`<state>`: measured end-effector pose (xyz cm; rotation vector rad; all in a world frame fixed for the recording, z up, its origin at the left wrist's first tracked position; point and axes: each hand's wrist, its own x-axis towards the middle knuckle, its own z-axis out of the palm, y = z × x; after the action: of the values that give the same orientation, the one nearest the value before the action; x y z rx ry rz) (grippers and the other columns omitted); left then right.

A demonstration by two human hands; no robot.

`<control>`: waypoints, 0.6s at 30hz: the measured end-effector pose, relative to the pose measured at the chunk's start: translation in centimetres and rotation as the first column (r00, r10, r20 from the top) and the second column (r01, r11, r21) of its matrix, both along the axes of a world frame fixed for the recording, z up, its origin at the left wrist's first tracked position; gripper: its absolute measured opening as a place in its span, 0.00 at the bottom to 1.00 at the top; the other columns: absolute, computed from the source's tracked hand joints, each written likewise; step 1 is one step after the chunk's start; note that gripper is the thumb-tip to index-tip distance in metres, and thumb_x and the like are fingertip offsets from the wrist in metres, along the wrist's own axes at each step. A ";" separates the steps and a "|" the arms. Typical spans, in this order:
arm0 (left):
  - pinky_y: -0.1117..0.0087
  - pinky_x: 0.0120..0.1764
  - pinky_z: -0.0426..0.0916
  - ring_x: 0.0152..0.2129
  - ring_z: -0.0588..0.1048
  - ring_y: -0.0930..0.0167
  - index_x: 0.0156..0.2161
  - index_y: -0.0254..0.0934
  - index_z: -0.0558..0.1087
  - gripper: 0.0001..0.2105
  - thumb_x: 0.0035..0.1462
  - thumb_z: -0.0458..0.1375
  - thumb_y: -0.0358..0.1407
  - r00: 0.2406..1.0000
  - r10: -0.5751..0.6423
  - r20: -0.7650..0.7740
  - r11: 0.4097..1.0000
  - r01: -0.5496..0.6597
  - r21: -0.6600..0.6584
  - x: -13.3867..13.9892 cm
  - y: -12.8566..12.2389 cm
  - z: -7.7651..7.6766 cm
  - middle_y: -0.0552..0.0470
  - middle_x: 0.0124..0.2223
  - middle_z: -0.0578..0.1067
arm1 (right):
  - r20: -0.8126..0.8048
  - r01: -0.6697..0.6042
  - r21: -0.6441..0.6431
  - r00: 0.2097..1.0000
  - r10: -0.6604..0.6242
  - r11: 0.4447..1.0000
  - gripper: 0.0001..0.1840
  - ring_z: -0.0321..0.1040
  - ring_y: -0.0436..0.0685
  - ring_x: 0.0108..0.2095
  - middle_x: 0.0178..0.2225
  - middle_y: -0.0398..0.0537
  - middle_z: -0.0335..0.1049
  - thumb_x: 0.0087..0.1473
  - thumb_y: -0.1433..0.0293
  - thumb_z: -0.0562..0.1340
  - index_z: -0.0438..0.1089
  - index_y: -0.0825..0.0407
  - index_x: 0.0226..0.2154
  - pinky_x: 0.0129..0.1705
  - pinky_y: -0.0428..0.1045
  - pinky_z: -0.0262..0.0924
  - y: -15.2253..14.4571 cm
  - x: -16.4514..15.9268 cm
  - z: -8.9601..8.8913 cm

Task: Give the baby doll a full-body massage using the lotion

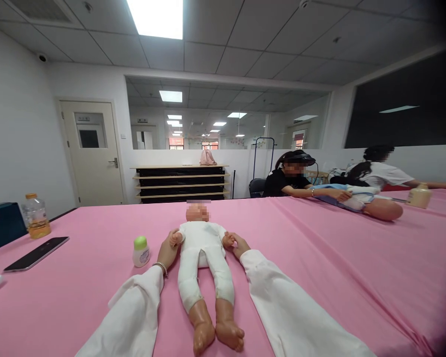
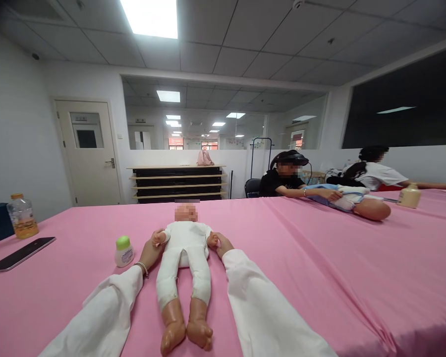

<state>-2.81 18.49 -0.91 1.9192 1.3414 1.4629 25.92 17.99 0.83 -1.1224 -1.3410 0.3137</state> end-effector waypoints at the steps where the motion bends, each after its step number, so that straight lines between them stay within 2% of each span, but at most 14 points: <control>1: 0.65 0.47 0.64 0.46 0.71 0.65 0.57 0.38 0.57 0.25 0.53 0.53 0.35 1.000 0.028 0.006 1.000 -0.028 -0.006 0.2 0.3 0.0 0.47 0.51 0.71 | 0.015 -0.031 -0.020 0.999 0.032 0.999 0.16 0.65 0.56 0.44 0.47 0.50 0.65 0.55 0.64 0.58 0.64 0.52 0.46 0.46 0.55 0.63 0.3 0.4 -0.4; 4: 0.63 0.47 0.63 0.49 0.69 0.62 0.62 0.35 0.46 0.33 0.54 0.53 0.38 0.997 0.082 -0.011 0.996 -0.082 -0.020 0.5 1.3 0.1 0.40 0.54 0.68 | 0.032 -0.115 -0.052 0.993 0.116 0.992 0.30 0.65 0.59 0.47 0.49 0.52 0.65 0.47 0.65 0.64 0.57 0.51 0.52 0.51 0.59 0.60 2.0 1.4 -1.3; 6: 0.62 0.47 0.63 0.49 0.69 0.60 0.62 0.33 0.46 0.32 0.56 0.51 0.40 0.993 0.108 -0.040 0.993 -0.110 -0.037 0.7 2.1 0.3 0.38 0.54 0.67 | 0.004 -0.116 -0.026 0.993 0.116 0.993 0.35 0.64 0.60 0.50 0.52 0.55 0.63 0.46 0.64 0.62 0.51 0.51 0.55 0.53 0.59 0.58 3.6 1.6 -1.6; 10: 0.60 0.45 0.63 0.45 0.71 0.57 0.58 0.32 0.55 0.26 0.57 0.49 0.42 0.962 0.246 -0.118 0.965 -0.255 -0.061 1.4 3.7 1.2 0.37 0.49 0.71 | -0.091 -0.052 -0.004 0.995 0.051 0.999 0.32 0.63 0.58 0.50 0.53 0.59 0.61 0.49 0.61 0.56 0.50 0.53 0.55 0.51 0.57 0.59 6.9 0.5 -1.3; 13: 0.60 0.43 0.63 0.45 0.71 0.56 0.60 0.32 0.52 0.28 0.58 0.45 0.45 0.934 0.340 -0.113 0.937 -0.346 -0.039 2.0 5.3 1.7 0.36 0.50 0.70 | -0.104 -0.016 -0.051 0.995 0.011 0.999 0.32 0.62 0.58 0.52 0.55 0.59 0.59 0.50 0.59 0.54 0.50 0.54 0.55 0.51 0.55 0.59 8.8 -0.8 -1.0; 16: 0.62 0.39 0.64 0.43 0.72 0.57 0.63 0.34 0.46 0.30 0.59 0.41 0.48 0.942 0.318 -0.107 0.944 -0.325 -0.058 2.3 7.2 1.9 0.37 0.50 0.70 | -0.085 0.016 -0.121 0.996 -0.027 0.993 0.34 0.59 0.60 0.54 0.56 0.60 0.56 0.50 0.56 0.52 0.49 0.55 0.56 0.53 0.56 0.56 10.4 -1.6 -0.8; 18: 0.62 0.37 0.64 0.40 0.74 0.57 0.63 0.36 0.44 0.31 0.59 0.40 0.50 0.958 0.257 -0.129 0.953 -0.273 -0.130 2.2 8.6 1.9 0.37 0.48 0.72 | -0.073 0.038 -0.156 0.996 -0.049 0.987 0.36 0.56 0.61 0.56 0.58 0.62 0.54 0.51 0.55 0.51 0.48 0.57 0.57 0.54 0.57 0.53 11.4 -1.8 -0.8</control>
<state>-0.57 27.06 1.03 1.8026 1.7650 1.3458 24.15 29.40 0.04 -1.2545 -1.2386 0.4306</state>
